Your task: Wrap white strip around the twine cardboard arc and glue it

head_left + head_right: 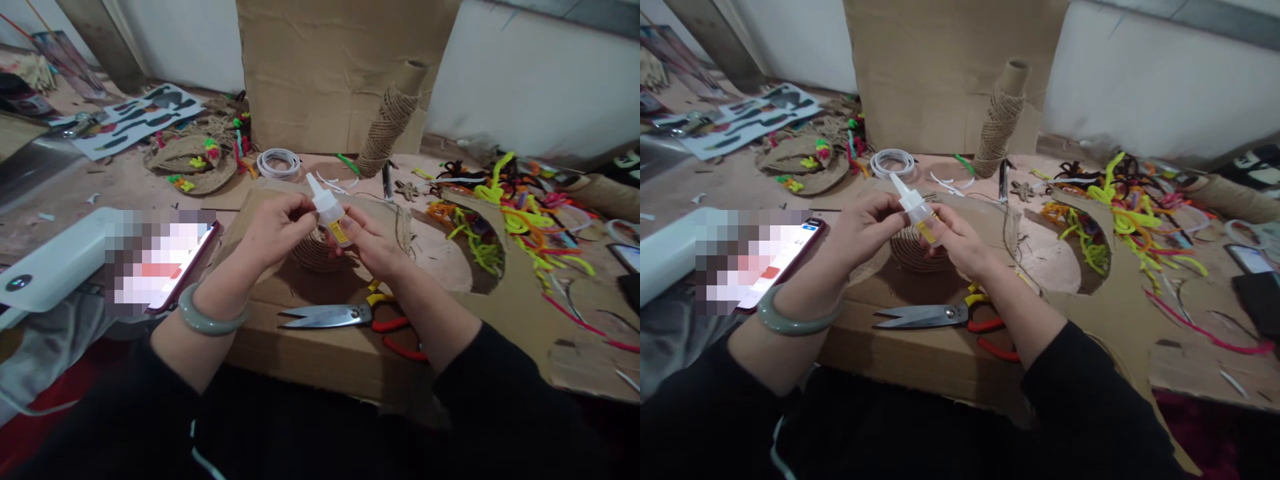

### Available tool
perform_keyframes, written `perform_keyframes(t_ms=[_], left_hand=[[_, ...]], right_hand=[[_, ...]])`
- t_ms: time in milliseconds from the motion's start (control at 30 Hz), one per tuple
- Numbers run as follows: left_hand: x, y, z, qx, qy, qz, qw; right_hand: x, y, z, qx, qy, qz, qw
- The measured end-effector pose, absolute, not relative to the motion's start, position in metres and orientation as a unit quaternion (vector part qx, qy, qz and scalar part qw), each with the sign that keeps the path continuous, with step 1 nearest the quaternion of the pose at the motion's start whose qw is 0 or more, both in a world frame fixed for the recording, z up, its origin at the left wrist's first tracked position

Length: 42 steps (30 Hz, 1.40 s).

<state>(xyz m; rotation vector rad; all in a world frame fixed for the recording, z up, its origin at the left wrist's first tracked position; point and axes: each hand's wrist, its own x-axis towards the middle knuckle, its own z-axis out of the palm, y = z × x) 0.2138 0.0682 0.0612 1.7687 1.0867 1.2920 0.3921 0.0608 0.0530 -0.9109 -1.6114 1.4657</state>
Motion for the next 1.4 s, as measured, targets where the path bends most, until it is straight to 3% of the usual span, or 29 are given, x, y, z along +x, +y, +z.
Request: perform_keyframes(t_ms=[167, 333, 467, 633, 867, 1000, 1233, 1400], left_hand=[[0.217, 0.07, 0.06, 0.662, 0.405, 0.532, 0.339], [0.215, 0.072, 0.059, 0.565, 0.29, 0.514, 0.576], [0.219, 0.064, 0.064, 0.532, 0.243, 0.472, 0.659], [0.221, 0.058, 0.066, 0.528, 0.246, 0.474, 0.661], [0.228, 0.061, 0.063, 0.528, 0.274, 0.51, 0.622], [0.231, 0.061, 0.063, 0.513, 0.291, 0.529, 0.611], [0.223, 0.067, 0.061, 0.468, 0.242, 0.503, 0.685], [0.219, 0.07, 0.06, 0.465, 0.269, 0.532, 0.654]], right_hand=[[0.391, 0.062, 0.055, -0.311, -0.536, 0.671, 0.407], [0.387, 0.054, 0.057, -0.266, -0.495, 0.734, 0.381], [0.382, 0.048, 0.055, -0.226, -0.518, 0.749, 0.346], [0.382, 0.049, 0.059, -0.25, -0.623, 0.666, 0.325], [0.379, 0.053, 0.053, -0.355, -0.757, 0.396, 0.38], [0.377, 0.054, 0.047, -0.375, -0.735, 0.409, 0.389], [0.38, 0.06, 0.048, -0.329, -0.652, 0.538, 0.42], [0.382, 0.059, 0.048, -0.304, -0.655, 0.551, 0.418]])
